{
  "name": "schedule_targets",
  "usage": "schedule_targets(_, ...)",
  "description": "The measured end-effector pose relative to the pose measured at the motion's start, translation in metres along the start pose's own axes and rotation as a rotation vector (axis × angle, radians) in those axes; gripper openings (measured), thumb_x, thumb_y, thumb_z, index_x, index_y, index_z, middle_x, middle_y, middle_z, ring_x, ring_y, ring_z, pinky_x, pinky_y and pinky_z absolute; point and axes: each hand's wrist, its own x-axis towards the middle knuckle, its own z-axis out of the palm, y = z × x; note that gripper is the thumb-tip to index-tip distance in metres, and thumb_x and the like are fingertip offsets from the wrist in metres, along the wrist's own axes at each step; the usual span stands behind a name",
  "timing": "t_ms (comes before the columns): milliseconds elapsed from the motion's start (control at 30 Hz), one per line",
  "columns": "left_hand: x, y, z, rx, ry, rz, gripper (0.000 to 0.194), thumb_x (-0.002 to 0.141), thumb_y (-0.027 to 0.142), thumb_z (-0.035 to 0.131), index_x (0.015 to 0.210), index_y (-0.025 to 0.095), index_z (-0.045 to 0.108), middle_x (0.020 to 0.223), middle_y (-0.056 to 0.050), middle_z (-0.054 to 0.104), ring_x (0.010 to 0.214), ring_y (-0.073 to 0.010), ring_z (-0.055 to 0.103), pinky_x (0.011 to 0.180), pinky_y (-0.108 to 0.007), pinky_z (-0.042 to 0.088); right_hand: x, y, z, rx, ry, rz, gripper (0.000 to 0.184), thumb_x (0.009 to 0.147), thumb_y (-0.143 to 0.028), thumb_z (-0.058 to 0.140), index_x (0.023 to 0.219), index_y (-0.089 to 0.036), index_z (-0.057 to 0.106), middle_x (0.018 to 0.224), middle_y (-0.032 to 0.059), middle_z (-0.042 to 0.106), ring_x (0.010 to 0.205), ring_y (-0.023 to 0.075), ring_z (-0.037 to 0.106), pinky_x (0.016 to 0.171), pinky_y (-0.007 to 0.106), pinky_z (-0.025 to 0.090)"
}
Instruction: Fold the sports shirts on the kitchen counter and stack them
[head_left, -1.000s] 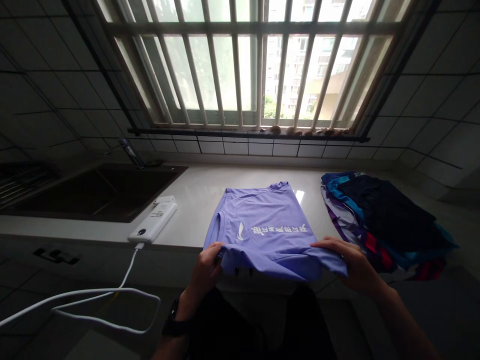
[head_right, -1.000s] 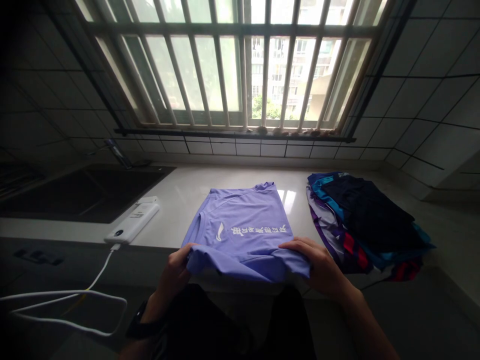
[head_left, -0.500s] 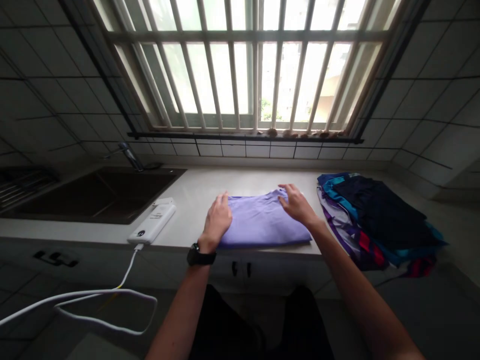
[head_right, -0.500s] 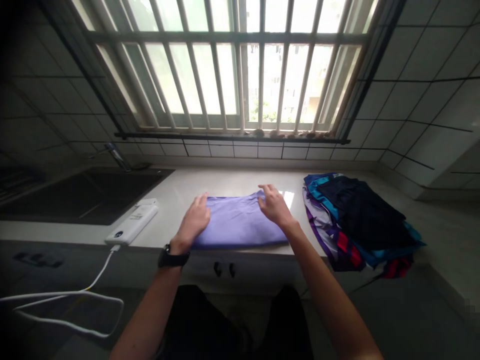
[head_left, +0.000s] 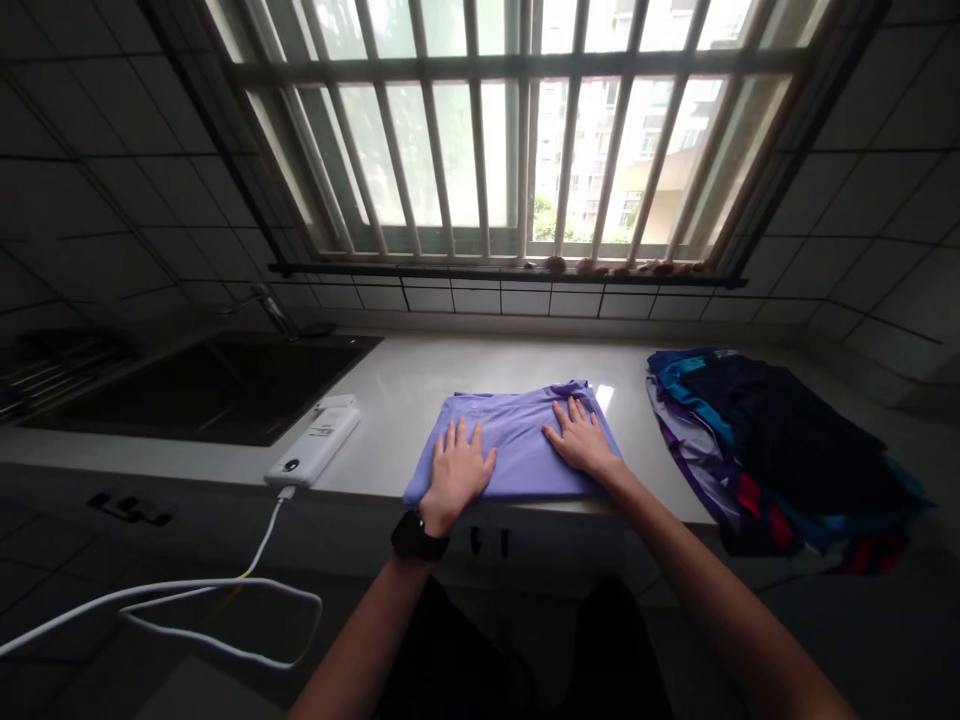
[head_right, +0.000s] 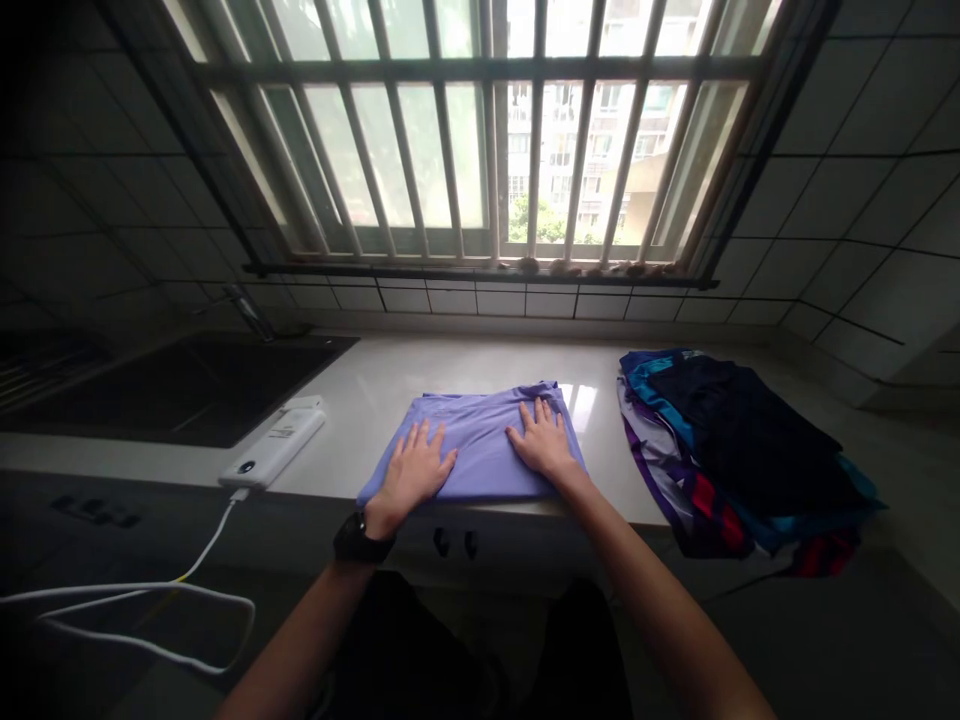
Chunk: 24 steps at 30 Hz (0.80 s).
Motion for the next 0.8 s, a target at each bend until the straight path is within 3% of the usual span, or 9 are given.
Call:
schedule_targets(100,-0.019,0.0,0.007,0.019,0.102,-0.069,0.067,0.101,0.046,0.048,0.156,0.008,0.049,0.162,-0.029,0.041,0.15,-0.0451,0.04,0.12,-0.063,0.036,-0.003,0.0,-0.002,-0.022,0.03,0.083,0.072,0.108,-0.053,0.028,0.167,-0.013,0.026,0.173,0.0207,0.02,0.161,0.0318,0.019,0.126,0.051,0.022)
schedule_targets(200,-0.022,-0.005,0.015,0.023,0.111,-0.072,0.061,0.104,0.043,0.041,0.157,0.014,0.049,0.162,-0.024,0.043,0.149,-0.0423,0.043,0.119,-0.062,0.038,-0.01,-0.007,-0.002,-0.07,0.082,0.166,0.071,0.107,-0.05,0.03,0.165,-0.009,0.031,0.169,0.0268,0.03,0.157,0.0378,0.028,0.118,0.055,0.033)
schedule_targets(333,0.007,-0.028,0.013,0.007,0.009,-0.047,0.058,0.106,0.036,0.035,0.159,0.018,0.046,0.165,-0.019,0.042,0.152,-0.0361,0.041,0.122,-0.055,0.036,-0.027,-0.019,-0.007,-0.132,0.122,0.209,0.072,0.106,-0.049,0.035,0.157,0.001,0.042,0.151,0.0368,0.048,0.14,0.0444,0.048,0.103,0.056,0.045)
schedule_targets(500,0.049,-0.053,-0.013,0.037,-0.056,0.08,0.055,0.105,0.027,0.033,0.157,0.022,0.049,0.163,-0.013,0.046,0.153,-0.0324,0.04,0.123,-0.054,0.036,-0.046,-0.014,-0.024,-0.161,0.083,0.032,0.064,0.103,-0.057,0.043,0.132,-0.006,0.069,0.132,0.0284,0.065,0.124,0.0388,0.059,0.101,0.051,0.046)
schedule_targets(567,0.048,-0.049,-0.024,0.083,-0.028,0.049,0.054,0.103,0.02,0.035,0.153,0.015,0.053,0.161,-0.018,0.049,0.152,-0.0326,0.041,0.123,-0.05,0.037,-0.05,-0.007,-0.025,-0.136,0.058,-0.108,0.059,0.102,-0.059,0.047,0.129,-0.012,0.071,0.138,0.0242,0.063,0.129,0.037,0.058,0.108,0.051,0.043)
schedule_targets(667,0.022,-0.029,-0.027,0.084,0.034,-0.037,0.051,0.102,0.024,0.041,0.147,0.005,0.056,0.145,-0.03,0.059,0.137,-0.0367,0.057,0.112,-0.049,0.048,-0.055,-0.002,-0.013,-0.068,0.014,-0.236,0.057,0.105,-0.054,0.043,0.152,-0.023,0.055,0.162,0.0172,0.046,0.147,0.036,0.044,0.117,0.057,0.034)
schedule_targets(733,-0.001,-0.014,-0.018,0.023,-0.01,-0.093,0.057,0.103,0.038,0.044,0.148,0.006,0.055,0.133,-0.032,0.064,0.119,-0.04,0.067,0.097,-0.053,0.056,-0.057,-0.008,-0.002,-0.055,0.016,-0.208,0.057,0.109,-0.049,0.035,0.162,-0.028,0.041,0.17,0.0149,0.034,0.156,0.036,0.032,0.12,0.061,0.029)
schedule_targets(800,-0.016,-0.006,-0.006,0.012,-0.034,-0.101,0.062,0.103,0.047,0.044,0.15,0.008,0.055,0.14,-0.034,0.059,0.125,-0.0447,0.064,0.097,-0.057,0.055,-0.059,-0.02,0.005,-0.066,0.043,-0.124,0.057,0.11,-0.047,0.032,0.163,-0.028,0.039,0.171,0.016,0.031,0.157,0.0373,0.028,0.118,0.061,0.03)
